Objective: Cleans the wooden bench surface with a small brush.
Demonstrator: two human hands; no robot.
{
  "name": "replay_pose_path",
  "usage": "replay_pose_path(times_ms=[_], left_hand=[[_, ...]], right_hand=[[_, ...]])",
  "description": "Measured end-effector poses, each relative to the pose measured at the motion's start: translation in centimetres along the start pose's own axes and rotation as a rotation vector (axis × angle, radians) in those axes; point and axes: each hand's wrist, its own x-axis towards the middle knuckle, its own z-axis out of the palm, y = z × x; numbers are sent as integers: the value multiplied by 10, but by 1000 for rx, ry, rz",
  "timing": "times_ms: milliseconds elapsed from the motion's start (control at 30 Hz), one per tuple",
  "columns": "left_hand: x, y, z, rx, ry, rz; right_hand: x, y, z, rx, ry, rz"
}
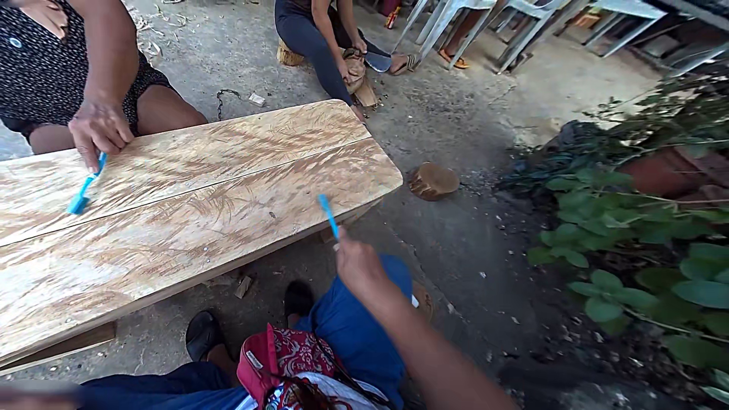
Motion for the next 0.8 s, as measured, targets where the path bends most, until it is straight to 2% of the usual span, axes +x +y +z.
replay_pose_path(times_ms=[67,100,133,167,200,233,300,367,400,467,500,567,600,667,733,800], left_hand=[[-6,-13,33,174,142,30],[-6,-29,64,301,367,108],[6,-49,96,424,721,211],[-6,-29,63,313,359,107],[-6,-16,38,203,147,40],[-5,-9,27,136,73,7],[-6,-11,32,130,125,24],[-7,-9,29,109,162,42],[-6,-4,19,90,137,41],[-2,11,-15,70,-41,-24],[-2,10,-15,99,-59,-18],[-5,-7,13,153,51,36],[-6,-9,21,161,62,26],[-6,-8,22,141,47,10],[-8,-9,24,119,77,29],[-8,-6,22,104,121,47]], right_hand=[[-26,-29,28,21,-96,-264],[-30,-32,29,24,-109,-299],[-26,-24,24,19,-68,-274],[-14,-7,14,-3,-10,-182],[3,17,1,-46,55,-51],[19,42,-13,-93,103,102],[42,74,-39,-144,181,353],[41,55,-43,-135,164,399],[31,30,-32,-122,111,316],[2,-24,10,-91,-28,-15],[-15,-48,31,-83,-111,-190],[-38,-79,49,-88,-255,-416],[-38,-80,48,-89,-252,-446],[-17,-50,35,-69,-86,-348],[15,4,10,-86,89,-101],[37,38,-23,-145,135,189]])
